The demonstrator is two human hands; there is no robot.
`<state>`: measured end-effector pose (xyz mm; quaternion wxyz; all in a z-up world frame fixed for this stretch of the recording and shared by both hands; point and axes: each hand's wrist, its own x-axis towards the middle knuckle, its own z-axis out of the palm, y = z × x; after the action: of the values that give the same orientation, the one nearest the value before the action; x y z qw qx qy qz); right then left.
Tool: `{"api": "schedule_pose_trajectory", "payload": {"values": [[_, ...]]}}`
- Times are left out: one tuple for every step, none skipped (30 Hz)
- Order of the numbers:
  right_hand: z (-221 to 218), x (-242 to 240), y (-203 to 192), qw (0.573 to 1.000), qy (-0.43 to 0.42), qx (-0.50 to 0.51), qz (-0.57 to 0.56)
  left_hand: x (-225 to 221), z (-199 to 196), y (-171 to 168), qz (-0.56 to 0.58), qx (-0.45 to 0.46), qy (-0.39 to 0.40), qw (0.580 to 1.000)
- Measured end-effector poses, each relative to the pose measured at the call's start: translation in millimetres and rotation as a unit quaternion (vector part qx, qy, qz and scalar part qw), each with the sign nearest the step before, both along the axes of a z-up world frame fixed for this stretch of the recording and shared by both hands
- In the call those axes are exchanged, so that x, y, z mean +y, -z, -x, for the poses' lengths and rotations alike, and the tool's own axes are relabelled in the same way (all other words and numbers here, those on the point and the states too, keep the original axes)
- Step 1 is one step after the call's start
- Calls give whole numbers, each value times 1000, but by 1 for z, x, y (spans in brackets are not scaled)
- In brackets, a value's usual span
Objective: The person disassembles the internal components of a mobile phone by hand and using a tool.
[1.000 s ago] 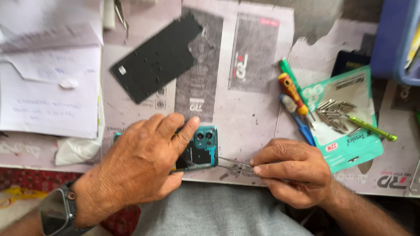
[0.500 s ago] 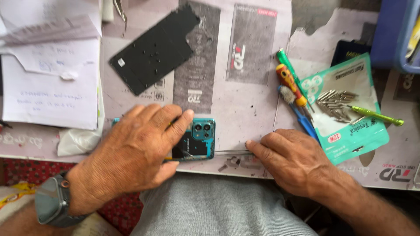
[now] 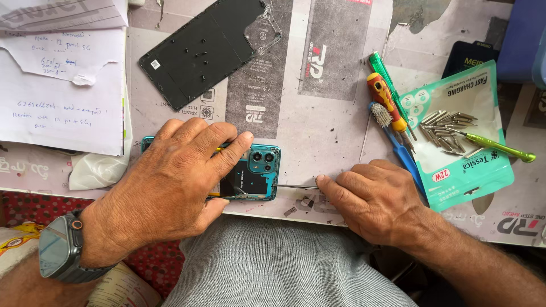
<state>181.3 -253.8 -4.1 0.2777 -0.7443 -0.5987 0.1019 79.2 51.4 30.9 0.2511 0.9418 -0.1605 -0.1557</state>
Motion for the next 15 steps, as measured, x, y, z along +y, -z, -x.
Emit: {"api": "schedule_pose_trajectory", "payload": {"values": [[1, 1, 0, 1000, 2, 4, -1, 0, 0, 0, 2, 3, -2, 1000], [2, 1, 1, 1000, 5, 8, -2, 0, 0, 0, 4, 6, -5, 1000], [2, 2, 2, 1000, 1, 13, 7, 0, 1, 1, -1, -7, 0, 1000], [2, 2, 2, 1000, -3, 18, 16, 0, 2, 2, -6, -20, 4, 1000], [2, 1, 3, 999, -6, 23, 25, 0, 2, 2, -11, -33, 9, 999], [1, 1, 3, 1000, 5, 15, 19, 0, 2, 3, -12, -24, 9, 1000], [0, 0, 4, 1000, 16, 7, 14, 0, 1, 2, -14, -15, 8, 1000], [0, -1, 4, 1000, 28, -1, 8, 0, 0, 2, -15, -5, 7, 1000], [0, 0, 5, 1000, 13, -1, 8, -1, -1, 1, -12, 8, 5, 1000], [1, 0, 5, 1000, -1, 0, 8, -2, -1, 0, -10, 20, 3, 1000], [1, 2, 5, 1000, -17, 1, 6, -2, -1, -1, -9, 33, 1, 999], [1, 2, 5, 1000, -3, -1, 11, -2, 0, -1, -15, 26, 3, 1000], [0, 2, 4, 1000, 13, -4, 17, -1, -1, -1, -19, 17, 6, 1000], [-1, 1, 4, 999, 28, -6, 23, -1, 0, 0, -23, 9, 10, 1000], [0, 2, 3, 1000, 10, -1, 18, -2, 0, 1, -23, 2, 10, 1000]]}}
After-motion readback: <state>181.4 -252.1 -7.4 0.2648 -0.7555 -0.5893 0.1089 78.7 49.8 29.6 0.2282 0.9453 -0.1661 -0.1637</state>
